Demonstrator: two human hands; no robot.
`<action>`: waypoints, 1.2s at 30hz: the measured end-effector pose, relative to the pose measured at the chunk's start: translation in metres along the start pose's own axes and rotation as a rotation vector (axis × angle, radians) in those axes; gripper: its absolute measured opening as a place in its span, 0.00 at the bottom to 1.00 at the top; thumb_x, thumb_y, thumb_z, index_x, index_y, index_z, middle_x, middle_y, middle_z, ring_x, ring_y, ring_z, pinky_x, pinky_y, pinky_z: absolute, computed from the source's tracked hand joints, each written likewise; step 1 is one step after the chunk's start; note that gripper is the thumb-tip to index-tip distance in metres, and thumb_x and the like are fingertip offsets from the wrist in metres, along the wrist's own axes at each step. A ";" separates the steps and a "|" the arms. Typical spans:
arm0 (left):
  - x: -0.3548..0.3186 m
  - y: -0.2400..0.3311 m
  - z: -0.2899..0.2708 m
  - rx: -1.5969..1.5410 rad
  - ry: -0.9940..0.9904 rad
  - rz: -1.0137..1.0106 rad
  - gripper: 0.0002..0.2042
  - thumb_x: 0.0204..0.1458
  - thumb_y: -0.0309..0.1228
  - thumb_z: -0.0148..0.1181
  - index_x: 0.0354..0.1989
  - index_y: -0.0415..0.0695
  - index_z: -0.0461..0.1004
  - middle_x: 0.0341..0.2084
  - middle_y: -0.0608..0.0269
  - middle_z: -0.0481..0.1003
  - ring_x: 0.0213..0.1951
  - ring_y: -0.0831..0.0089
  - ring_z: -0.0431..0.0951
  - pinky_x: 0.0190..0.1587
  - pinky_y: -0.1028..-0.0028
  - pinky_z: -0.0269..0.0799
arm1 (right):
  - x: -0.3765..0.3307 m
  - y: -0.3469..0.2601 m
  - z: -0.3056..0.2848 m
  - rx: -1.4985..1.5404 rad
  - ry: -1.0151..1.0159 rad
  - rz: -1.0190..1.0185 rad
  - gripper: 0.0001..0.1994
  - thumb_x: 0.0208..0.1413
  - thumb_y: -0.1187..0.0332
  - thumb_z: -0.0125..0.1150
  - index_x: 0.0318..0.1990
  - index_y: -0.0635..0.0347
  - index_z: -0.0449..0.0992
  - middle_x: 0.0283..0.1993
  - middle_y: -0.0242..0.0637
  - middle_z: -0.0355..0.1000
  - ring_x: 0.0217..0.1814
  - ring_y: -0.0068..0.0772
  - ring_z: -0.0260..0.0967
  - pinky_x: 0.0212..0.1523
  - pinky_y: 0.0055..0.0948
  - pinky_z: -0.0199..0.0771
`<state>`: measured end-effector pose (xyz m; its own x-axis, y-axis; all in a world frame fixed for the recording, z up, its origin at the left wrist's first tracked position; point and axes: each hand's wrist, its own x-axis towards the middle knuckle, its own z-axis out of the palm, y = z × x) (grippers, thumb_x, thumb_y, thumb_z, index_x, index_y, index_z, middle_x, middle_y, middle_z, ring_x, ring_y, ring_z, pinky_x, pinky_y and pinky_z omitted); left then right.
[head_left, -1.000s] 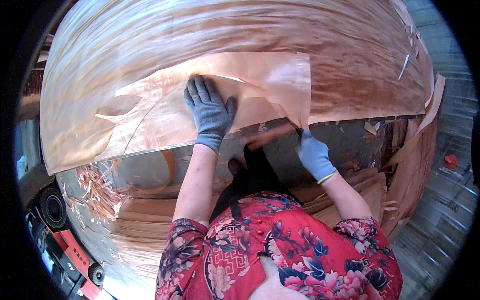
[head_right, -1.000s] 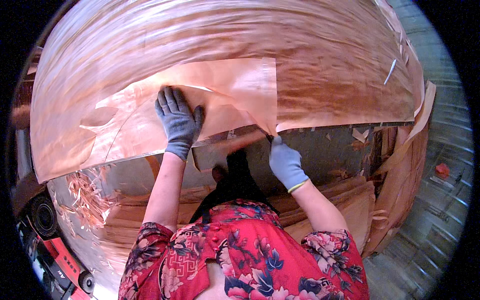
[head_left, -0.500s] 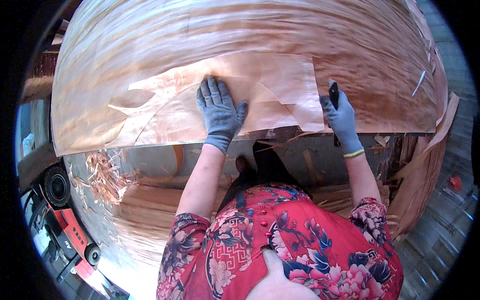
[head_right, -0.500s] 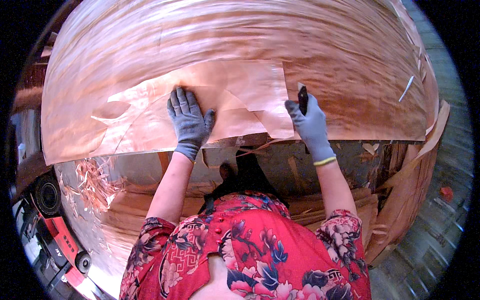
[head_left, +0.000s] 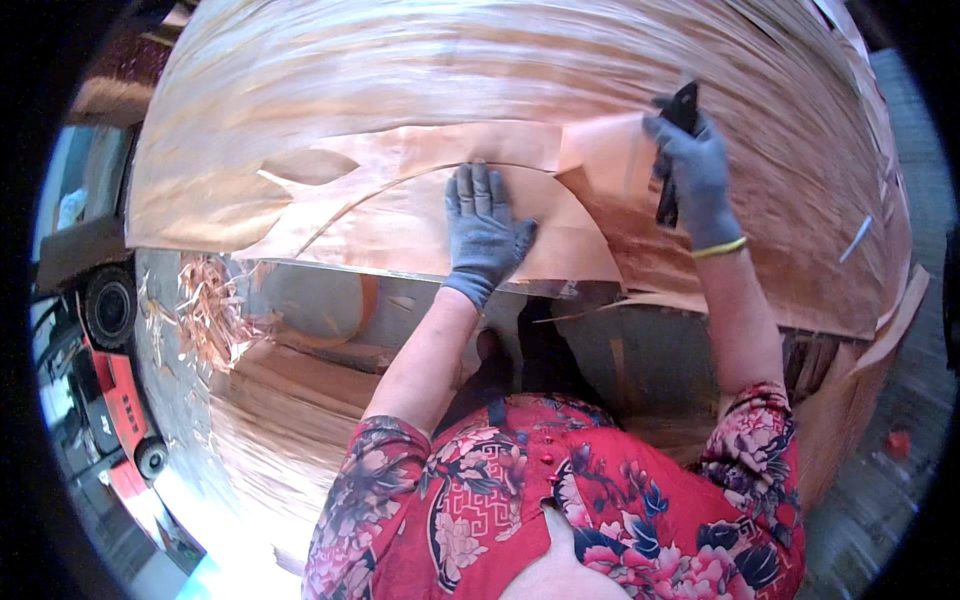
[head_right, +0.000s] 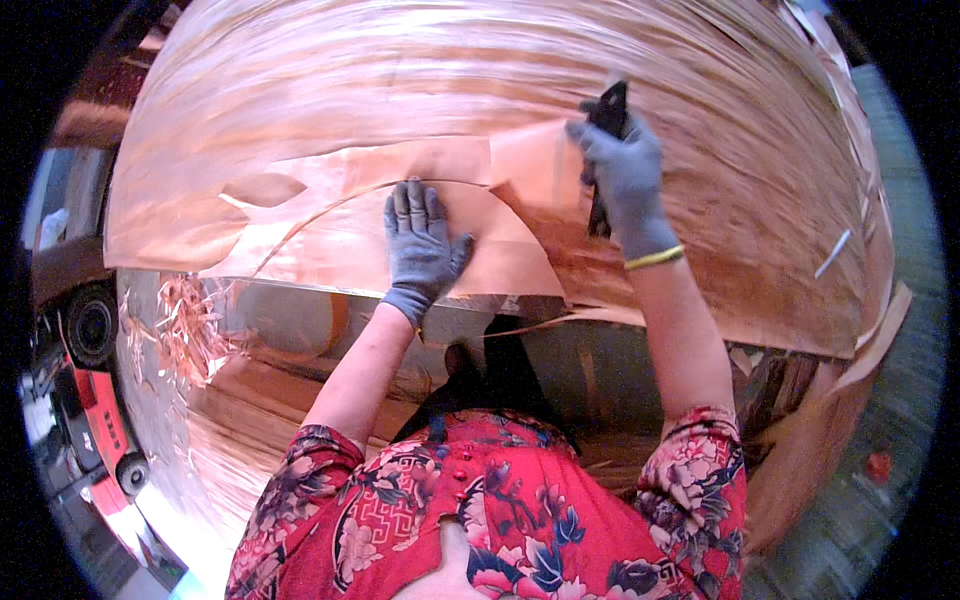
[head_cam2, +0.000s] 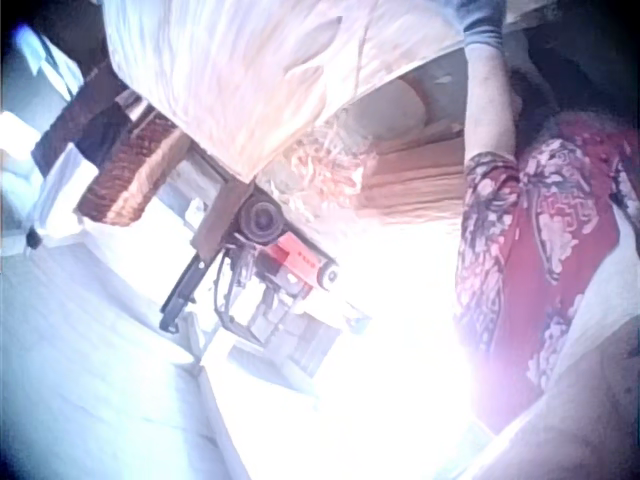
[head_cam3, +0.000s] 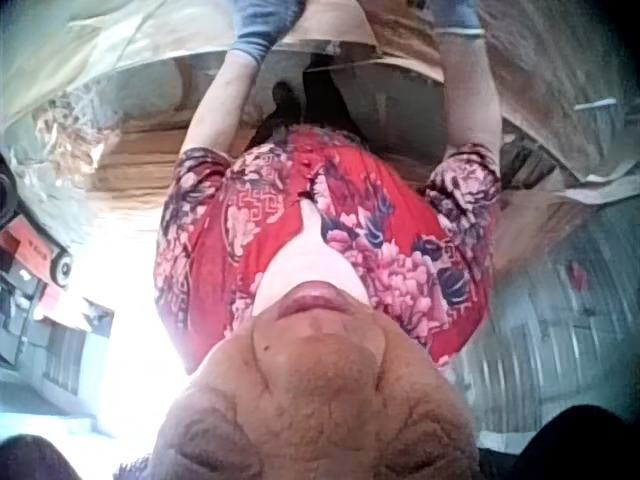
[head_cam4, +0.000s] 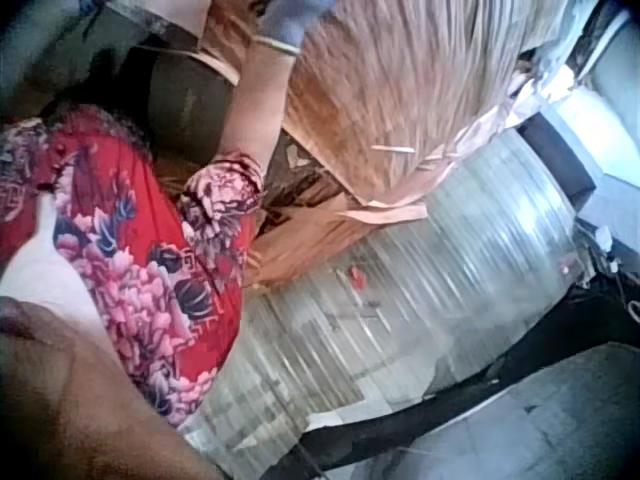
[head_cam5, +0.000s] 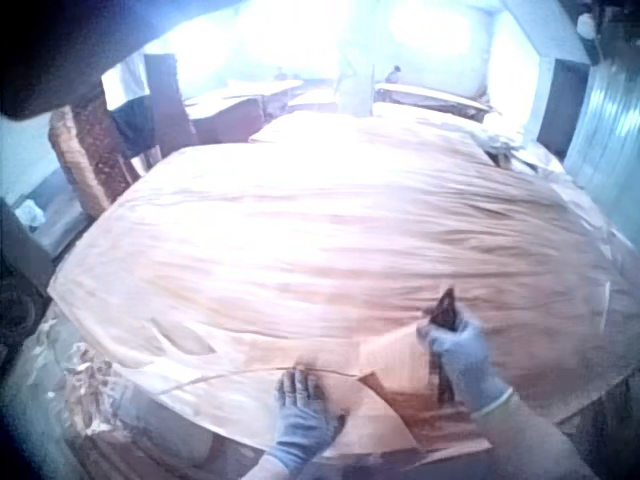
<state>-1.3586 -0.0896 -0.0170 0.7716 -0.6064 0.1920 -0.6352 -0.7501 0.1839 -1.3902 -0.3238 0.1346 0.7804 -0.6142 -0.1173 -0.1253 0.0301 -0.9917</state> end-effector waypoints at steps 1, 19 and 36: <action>0.002 0.002 -0.002 0.008 -0.021 -0.002 0.43 0.51 0.56 0.46 0.64 0.29 0.48 0.66 0.35 0.41 0.68 0.40 0.37 0.67 0.47 0.27 | 0.019 -0.007 0.000 0.020 0.033 -0.101 0.09 0.47 0.69 0.66 0.36 0.56 0.75 0.21 0.24 0.64 0.16 0.15 0.57 0.17 0.18 0.57; 0.000 -0.001 0.000 -0.031 0.052 0.022 0.42 0.50 0.55 0.48 0.65 0.32 0.48 0.66 0.37 0.42 0.68 0.42 0.39 0.66 0.46 0.29 | -0.163 0.081 -0.307 -0.436 0.701 0.165 0.12 0.59 0.67 0.54 0.50 0.55 0.69 0.26 0.30 0.67 0.22 0.23 0.63 0.22 0.20 0.65; 0.002 -0.001 0.002 0.044 0.084 0.061 0.41 0.51 0.54 0.47 0.63 0.29 0.51 0.65 0.35 0.44 0.68 0.43 0.41 0.66 0.47 0.31 | -0.215 0.120 -0.072 0.399 -0.058 0.432 0.12 0.59 0.63 0.56 0.44 0.62 0.75 0.41 0.35 0.76 0.15 0.13 0.58 0.17 0.17 0.59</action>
<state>-1.3565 -0.0904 -0.0186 0.7247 -0.6286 0.2823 -0.6777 -0.7243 0.1269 -1.6176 -0.2450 0.0442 0.7434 -0.4362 -0.5070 -0.2080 0.5696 -0.7952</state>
